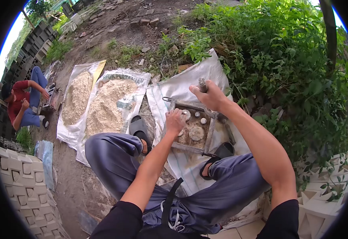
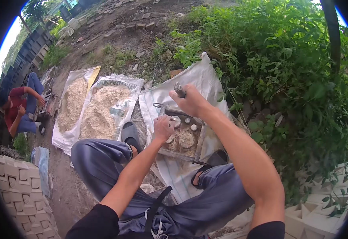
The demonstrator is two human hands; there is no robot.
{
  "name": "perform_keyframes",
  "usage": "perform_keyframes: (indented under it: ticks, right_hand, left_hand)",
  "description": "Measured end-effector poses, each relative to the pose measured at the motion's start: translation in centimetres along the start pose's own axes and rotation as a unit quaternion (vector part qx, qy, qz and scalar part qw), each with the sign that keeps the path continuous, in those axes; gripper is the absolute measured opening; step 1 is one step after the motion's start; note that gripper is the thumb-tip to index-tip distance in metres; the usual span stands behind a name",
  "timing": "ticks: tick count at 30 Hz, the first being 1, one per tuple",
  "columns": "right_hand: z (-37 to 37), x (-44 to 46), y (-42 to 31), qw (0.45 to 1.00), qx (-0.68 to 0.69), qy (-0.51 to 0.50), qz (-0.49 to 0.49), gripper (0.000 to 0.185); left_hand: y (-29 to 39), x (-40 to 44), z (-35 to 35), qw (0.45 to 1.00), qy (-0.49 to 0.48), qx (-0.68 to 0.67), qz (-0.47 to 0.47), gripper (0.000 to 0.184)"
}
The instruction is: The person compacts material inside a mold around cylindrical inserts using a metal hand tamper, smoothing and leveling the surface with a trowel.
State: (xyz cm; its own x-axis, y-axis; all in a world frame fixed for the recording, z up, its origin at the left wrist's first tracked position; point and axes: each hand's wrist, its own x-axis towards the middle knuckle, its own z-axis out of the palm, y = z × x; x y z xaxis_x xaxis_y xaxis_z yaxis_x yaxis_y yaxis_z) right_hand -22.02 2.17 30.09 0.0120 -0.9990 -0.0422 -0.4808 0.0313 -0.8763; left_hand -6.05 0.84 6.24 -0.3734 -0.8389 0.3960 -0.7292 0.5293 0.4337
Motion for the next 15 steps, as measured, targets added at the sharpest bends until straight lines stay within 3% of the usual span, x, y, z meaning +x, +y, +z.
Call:
perform_keyframes:
  ticks: [3, 8, 9, 10, 11, 12, 13, 14, 15]
  right_hand:
    - [-0.1, 0.1, -0.2, 1.0, -0.018, -0.02, -0.006, 0.046]
    - [0.5, 0.5, -0.2, 0.999, -0.04, -0.006, -0.021, 0.05]
    - [0.5, 0.4, -0.7, 0.999, -0.038, -0.002, -0.013, 0.048]
    - [0.5, 0.3, -1.0, 0.999, -0.039, 0.004, -0.004, 0.045]
    - [0.5, 0.1, -1.0, 0.999, -0.038, 0.005, -0.005, 0.045]
    - [0.8, -0.1, -1.2, 0.999, -0.042, 0.006, -0.027, 0.043]
    - [1.2, -0.3, -1.3, 0.998, -0.045, 0.007, -0.052, 0.041]
    - [1.8, -0.4, -1.3, 0.997, -0.045, 0.008, -0.059, 0.041]
    - [2.4, -0.6, -1.1, 0.983, -0.062, 0.026, -0.172, 0.035]
  left_hand:
    - [-1.7, 1.0, 0.3, 0.997, -0.069, 0.033, 0.016, 0.019]
    - [-1.4, 0.6, -0.7, 0.999, -0.042, 0.017, 0.014, 0.027]
    - [-0.4, 1.1, -1.4, 0.984, -0.1, -0.036, -0.141, 0.032]
    - [0.3, 1.9, -1.8, 0.94, -0.154, -0.091, -0.29, 0.037]
    - [-0.2, 3.1, -1.4, 0.856, -0.259, -0.162, -0.417, 0.052]
    - [0.2, 4.1, -2.7, 0.857, -0.258, -0.159, -0.418, 0.052]
    - [1.3, 5.2, -5.1, 0.673, -0.409, -0.387, -0.479, 0.055]
    - [2.4, 6.5, -7.4, 0.416, -0.514, -0.575, -0.482, 0.058]
    - [2.9, 7.6, -9.1, 0.369, -0.541, -0.631, -0.416, 0.053]
